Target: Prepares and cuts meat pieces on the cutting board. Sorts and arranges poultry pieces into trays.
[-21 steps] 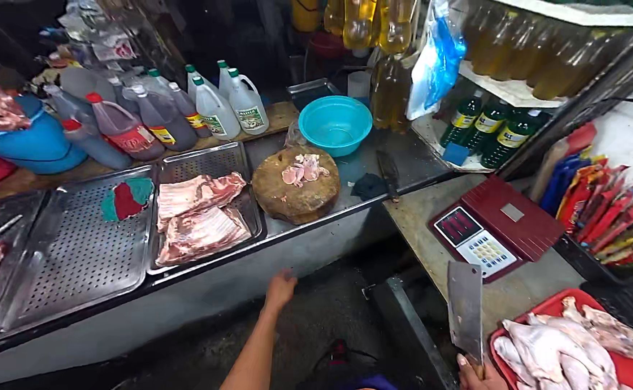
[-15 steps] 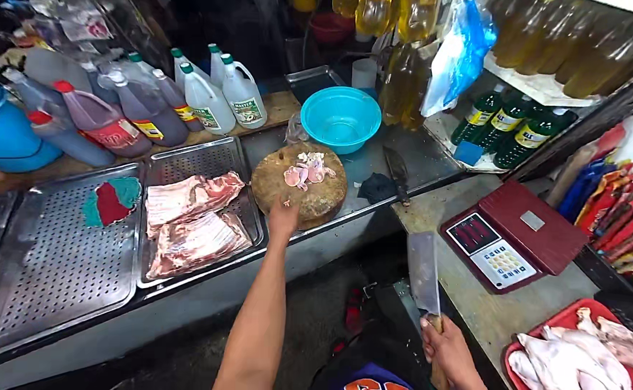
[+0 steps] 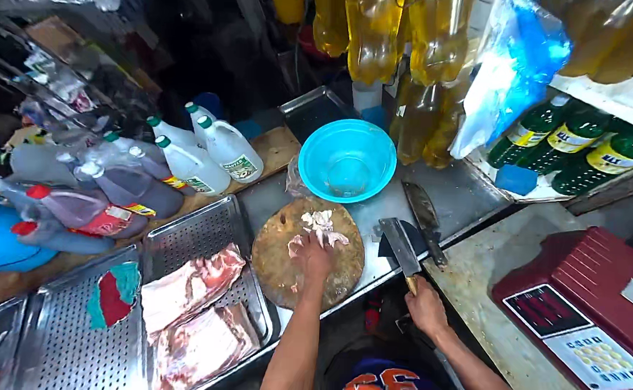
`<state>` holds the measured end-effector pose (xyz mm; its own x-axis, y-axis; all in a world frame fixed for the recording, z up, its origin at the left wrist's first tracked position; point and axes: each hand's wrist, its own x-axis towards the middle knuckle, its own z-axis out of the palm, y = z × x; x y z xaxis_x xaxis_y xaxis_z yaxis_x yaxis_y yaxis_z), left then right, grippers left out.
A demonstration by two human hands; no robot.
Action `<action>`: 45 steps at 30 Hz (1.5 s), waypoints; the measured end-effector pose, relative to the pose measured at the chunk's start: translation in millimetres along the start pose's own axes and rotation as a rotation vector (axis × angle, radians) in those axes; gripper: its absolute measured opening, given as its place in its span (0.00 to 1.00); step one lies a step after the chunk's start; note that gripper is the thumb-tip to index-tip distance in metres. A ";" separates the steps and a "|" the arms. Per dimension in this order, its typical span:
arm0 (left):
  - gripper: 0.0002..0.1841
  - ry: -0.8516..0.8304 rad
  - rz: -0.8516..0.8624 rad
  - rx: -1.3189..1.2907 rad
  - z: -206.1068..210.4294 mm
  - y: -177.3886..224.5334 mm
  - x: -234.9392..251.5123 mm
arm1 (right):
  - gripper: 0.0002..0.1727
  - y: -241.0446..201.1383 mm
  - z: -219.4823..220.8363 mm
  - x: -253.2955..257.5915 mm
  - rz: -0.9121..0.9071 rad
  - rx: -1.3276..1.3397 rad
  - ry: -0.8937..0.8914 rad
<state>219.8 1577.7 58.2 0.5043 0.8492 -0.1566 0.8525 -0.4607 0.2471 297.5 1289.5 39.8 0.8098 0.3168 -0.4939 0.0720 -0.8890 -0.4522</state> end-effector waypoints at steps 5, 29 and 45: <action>0.28 0.026 0.021 0.026 -4.0 -12.9 3.2 | 0.31 -42.1 11.3 51.6 -0.059 -0.205 -0.016; 0.20 -0.108 -0.333 -1.729 -133.4 -229.1 -36.5 | 0.23 -218.9 86.4 41.4 -0.466 -0.238 0.184; 0.17 -0.129 -0.236 -1.646 -120.9 -235.5 -139.6 | 0.14 -113.3 61.3 -160.3 -0.051 1.222 -0.002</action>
<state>-68.0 1598.9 137.5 0.4733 0.7918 -0.3862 -0.0975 0.4828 0.8703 123.8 1359.7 124.6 0.8210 0.3435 -0.4560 -0.4916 0.0194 -0.8706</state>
